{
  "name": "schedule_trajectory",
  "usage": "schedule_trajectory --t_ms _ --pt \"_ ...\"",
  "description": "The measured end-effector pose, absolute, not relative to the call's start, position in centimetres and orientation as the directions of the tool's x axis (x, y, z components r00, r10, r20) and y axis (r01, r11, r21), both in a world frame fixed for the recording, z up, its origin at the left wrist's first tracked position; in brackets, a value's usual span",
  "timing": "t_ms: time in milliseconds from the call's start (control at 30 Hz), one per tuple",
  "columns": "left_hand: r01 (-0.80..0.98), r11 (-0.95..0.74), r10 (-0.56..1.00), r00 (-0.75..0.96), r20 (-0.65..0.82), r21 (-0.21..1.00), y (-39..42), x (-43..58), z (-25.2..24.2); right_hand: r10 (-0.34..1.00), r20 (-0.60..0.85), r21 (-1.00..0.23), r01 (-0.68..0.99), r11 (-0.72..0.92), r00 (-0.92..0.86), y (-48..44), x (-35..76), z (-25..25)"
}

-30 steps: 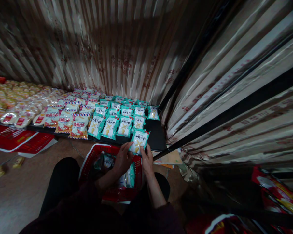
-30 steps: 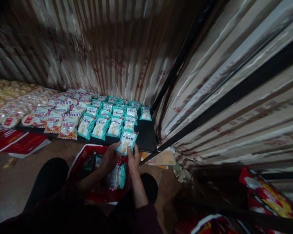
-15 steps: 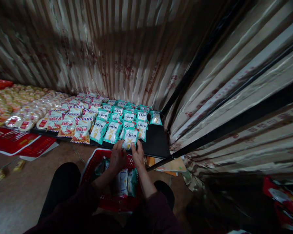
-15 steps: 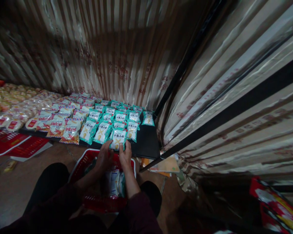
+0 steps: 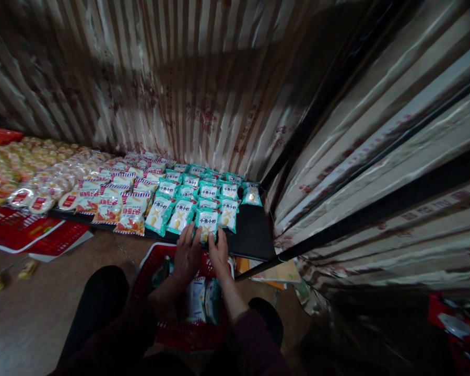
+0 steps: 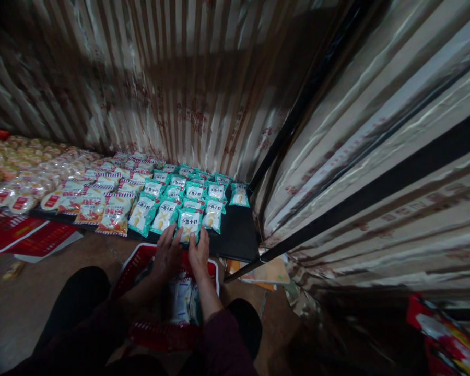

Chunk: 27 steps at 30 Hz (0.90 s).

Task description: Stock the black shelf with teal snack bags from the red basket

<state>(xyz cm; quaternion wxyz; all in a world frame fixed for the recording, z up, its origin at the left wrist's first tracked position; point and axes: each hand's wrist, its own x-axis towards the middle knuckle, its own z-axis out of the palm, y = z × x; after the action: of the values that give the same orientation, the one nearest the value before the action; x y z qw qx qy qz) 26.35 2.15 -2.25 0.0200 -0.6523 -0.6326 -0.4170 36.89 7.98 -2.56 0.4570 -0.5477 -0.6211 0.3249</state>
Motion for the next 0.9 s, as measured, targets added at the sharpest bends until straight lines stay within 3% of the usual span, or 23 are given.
schedule_trajectory --t_ms 233,667,900 --pt "0.947 -0.156 0.751 -0.070 0.656 0.280 3.4 25.4 -2.2 0.981 0.194 -0.925 0.339 0.173 0.029 7.7 36.0 -1.5" --pt "0.963 -0.109 0.794 -0.066 0.604 0.248 4.8 23.2 -1.6 0.969 0.230 -0.874 0.457 0.166 0.088 8.6 34.4 -1.7" --pt "0.954 -0.136 0.763 -0.071 0.642 0.268 5.4 23.3 -2.2 0.943 0.322 -0.814 0.534 0.231 0.083 8.9 33.6 -1.3"
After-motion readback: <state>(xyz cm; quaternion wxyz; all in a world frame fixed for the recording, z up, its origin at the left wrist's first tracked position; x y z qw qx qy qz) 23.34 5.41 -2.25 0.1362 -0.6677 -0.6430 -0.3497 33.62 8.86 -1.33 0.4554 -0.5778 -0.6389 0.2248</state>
